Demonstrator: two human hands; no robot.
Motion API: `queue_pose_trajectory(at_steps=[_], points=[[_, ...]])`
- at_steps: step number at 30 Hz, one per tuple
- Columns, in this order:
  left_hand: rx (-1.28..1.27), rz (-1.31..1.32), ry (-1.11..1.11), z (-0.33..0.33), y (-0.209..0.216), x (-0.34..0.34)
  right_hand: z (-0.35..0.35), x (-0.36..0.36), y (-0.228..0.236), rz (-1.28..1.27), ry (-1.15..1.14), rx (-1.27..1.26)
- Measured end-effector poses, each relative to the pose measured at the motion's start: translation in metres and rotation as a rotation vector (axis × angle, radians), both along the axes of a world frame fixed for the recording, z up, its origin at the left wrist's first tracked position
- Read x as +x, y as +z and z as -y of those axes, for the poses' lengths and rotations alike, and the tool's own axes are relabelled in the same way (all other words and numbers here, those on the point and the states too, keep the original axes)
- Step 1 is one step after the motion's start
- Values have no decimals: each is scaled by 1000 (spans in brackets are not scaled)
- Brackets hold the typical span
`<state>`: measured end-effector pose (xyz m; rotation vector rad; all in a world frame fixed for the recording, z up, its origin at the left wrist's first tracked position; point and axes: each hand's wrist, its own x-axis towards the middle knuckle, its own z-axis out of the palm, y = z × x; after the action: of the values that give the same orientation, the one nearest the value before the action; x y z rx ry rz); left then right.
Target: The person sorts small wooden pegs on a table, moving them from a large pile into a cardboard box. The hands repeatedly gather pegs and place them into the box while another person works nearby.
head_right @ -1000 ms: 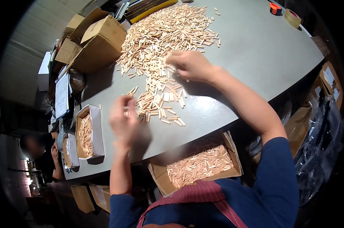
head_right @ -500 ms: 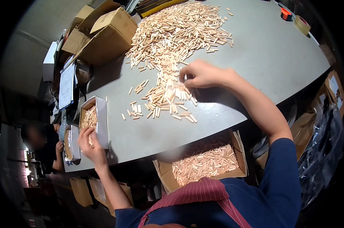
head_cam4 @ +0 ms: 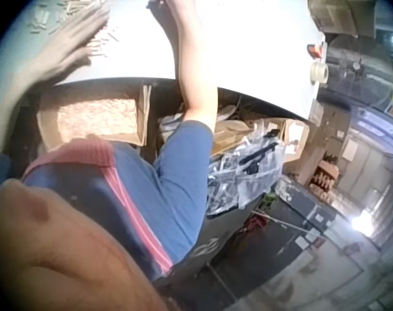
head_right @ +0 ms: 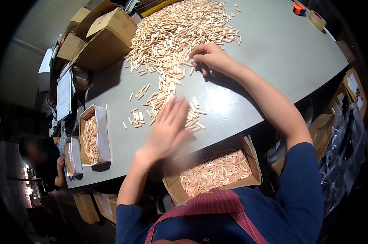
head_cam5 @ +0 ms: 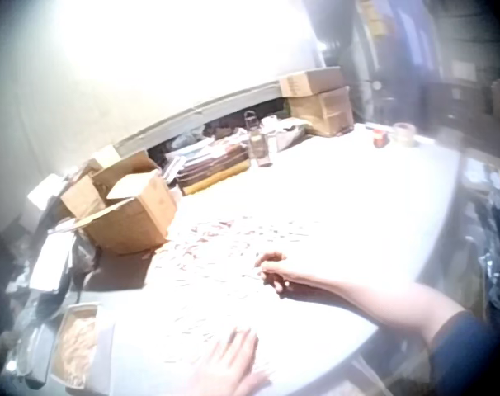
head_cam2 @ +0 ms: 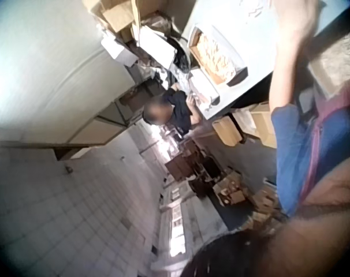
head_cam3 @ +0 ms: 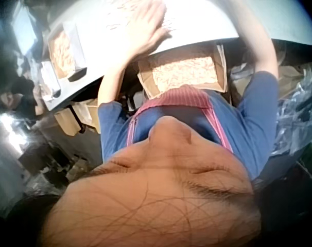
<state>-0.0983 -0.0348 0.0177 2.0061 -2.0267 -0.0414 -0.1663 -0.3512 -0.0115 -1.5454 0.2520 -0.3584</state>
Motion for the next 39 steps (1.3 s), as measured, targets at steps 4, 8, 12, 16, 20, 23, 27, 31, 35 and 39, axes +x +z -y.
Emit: queue_pose_trajectory(at_steps=[4,8,12,16,20,23,27,31,35,39], points=[[66,39,-6,-21,-10,-10,-8,2,3,-10,39,-83],[102,16,2,-39,-6,-13,-6,-1,4,-19,18,-108],[88,-88,14,-63,2,-13,-5,4,-4,28,-30,-80],[-48,-296,177,-99,-2,1,-8,-1,-2,19,-57,-129],[-47,-297,397,-134,-5,10,-17,-2,7,-50,-19,-248],[37,-114,415,-141,-6,6,-20,-5,13,-124,90,-353],[25,-67,438,-136,-6,-1,-38,-14,46,-355,290,-419],[-23,-96,410,-118,-7,3,-45,-23,58,-440,474,-325],[-56,-140,395,-108,-7,3,-68,-27,61,-489,759,-165],[-52,-208,401,-101,-9,3,-78,-29,61,-345,770,22]])
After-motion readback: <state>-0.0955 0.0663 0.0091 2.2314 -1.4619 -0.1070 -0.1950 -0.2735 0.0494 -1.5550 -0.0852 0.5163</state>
